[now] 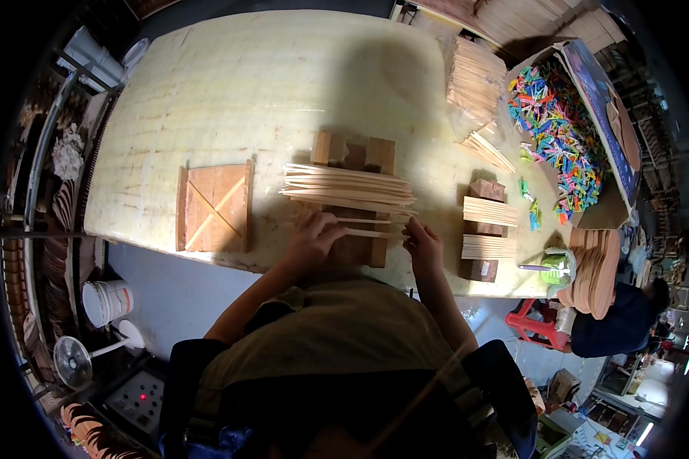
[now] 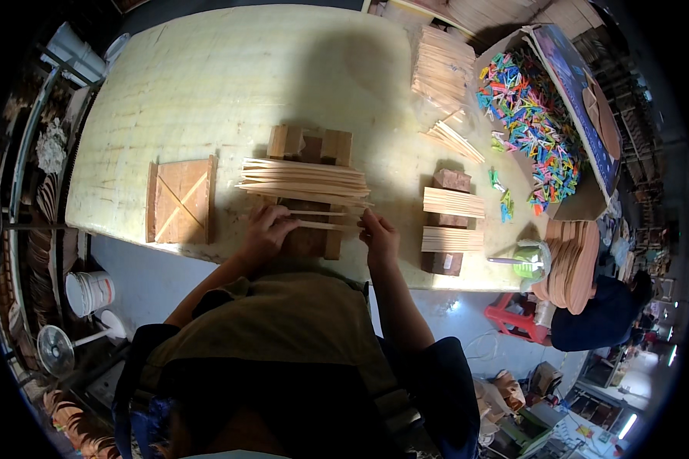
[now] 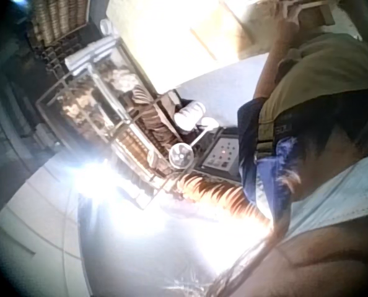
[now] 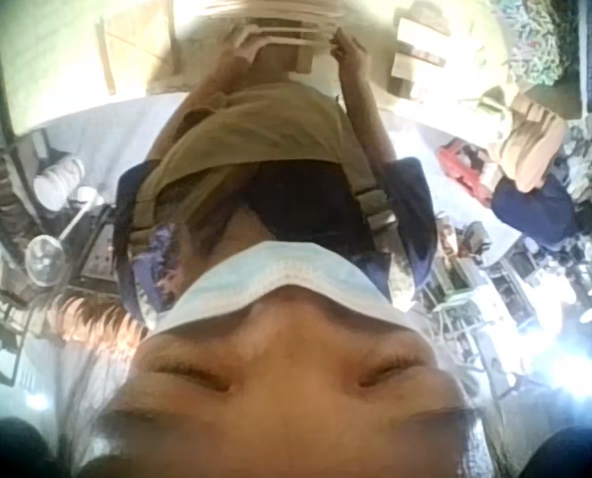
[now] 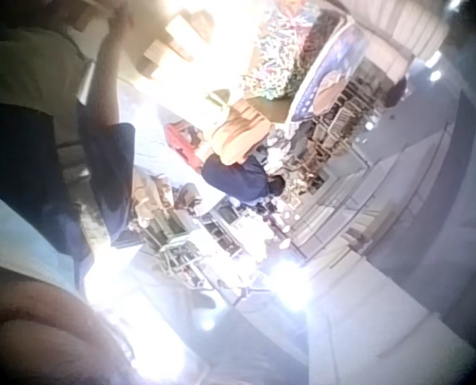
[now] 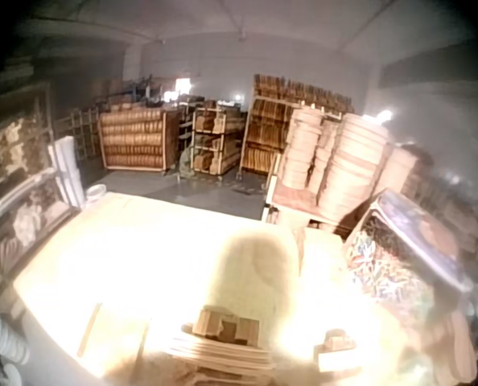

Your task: The person arranges thin wooden sticks into a rectangular frame on a workbench. They then pick up a larger rectangular wooden block and apply a white substance to its surface using a brush. The person continues to handle and stack the wooden components on the table.

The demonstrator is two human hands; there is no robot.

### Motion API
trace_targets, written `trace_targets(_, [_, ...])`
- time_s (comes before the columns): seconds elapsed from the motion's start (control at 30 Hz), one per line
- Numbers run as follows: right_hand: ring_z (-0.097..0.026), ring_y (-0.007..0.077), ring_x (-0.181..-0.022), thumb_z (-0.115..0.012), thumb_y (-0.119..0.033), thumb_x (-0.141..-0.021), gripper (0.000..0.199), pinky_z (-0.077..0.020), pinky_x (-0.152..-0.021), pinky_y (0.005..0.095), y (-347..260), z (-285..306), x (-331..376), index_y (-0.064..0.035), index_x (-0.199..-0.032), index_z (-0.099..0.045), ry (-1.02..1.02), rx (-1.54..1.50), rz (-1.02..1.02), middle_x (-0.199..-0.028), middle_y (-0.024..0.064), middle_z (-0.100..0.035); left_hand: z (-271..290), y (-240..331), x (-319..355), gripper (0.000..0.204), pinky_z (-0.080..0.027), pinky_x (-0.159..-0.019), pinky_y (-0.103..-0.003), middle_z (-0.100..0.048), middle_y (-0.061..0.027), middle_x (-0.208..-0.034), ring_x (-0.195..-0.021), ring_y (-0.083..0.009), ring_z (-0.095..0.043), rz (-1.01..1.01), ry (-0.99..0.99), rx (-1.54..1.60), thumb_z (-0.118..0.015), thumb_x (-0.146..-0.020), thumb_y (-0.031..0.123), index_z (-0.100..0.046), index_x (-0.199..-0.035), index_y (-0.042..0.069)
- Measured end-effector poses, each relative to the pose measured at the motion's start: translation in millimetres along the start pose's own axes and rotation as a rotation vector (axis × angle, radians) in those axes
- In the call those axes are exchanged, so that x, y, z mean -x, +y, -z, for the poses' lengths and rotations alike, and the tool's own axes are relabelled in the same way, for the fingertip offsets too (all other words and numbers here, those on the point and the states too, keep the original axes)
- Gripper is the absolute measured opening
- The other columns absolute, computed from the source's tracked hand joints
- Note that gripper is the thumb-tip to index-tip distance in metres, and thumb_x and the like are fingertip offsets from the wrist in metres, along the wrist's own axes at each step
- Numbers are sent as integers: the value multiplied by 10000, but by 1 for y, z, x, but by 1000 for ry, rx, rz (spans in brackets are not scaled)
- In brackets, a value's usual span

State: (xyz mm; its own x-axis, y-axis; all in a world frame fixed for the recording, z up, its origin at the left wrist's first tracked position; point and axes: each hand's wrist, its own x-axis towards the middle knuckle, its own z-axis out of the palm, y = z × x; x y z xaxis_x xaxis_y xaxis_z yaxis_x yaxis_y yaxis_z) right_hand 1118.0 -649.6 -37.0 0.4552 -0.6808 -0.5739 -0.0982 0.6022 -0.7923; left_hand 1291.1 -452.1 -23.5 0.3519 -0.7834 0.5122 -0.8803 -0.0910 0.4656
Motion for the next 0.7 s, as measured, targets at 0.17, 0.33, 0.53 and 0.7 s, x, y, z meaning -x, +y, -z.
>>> trace_targets(0.17, [-529,95,-576,-692,-215,-864,167,-420,-552,226,4,7,0,-61,-810,-655,-55,-13,53,-707,19,-608,-4,-2,2,167,-433,-848,-380,-609,-52,-1024,-969,-246,-550,17,13,0,-638,-748,94,-711,-898,98])
trace_targets(0.33, [-522,102,-566,-677,-211,-872,175,-417,-541,229,10,5,1,-47,-817,-652,-65,-10,-3,-697,25,-592,-5,-6,1,158,-459,-820,-374,-606,-51,-985,-933,-243,-564,-21,6,26,-634,-755,89,-703,-897,84])
trace_targets(0.53, [-545,93,-664,-652,-240,-894,192,-429,-604,232,2,-13,1,-50,-920,-647,-145,46,109,-788,24,-619,-6,-2,0,191,-457,-782,-382,-588,-43,-921,-879,-246,-563,56,-16,51,-636,-753,66,-701,-930,97])
trace_targets(0.7, [-545,83,-694,-657,-245,-892,183,-428,-637,230,2,-13,-11,-64,-919,-660,-90,-71,21,-805,5,-626,-2,-2,0,193,-440,-804,-399,-588,-41,-955,-912,-239,-548,18,-37,-18,-620,-767,98,-698,-943,101])
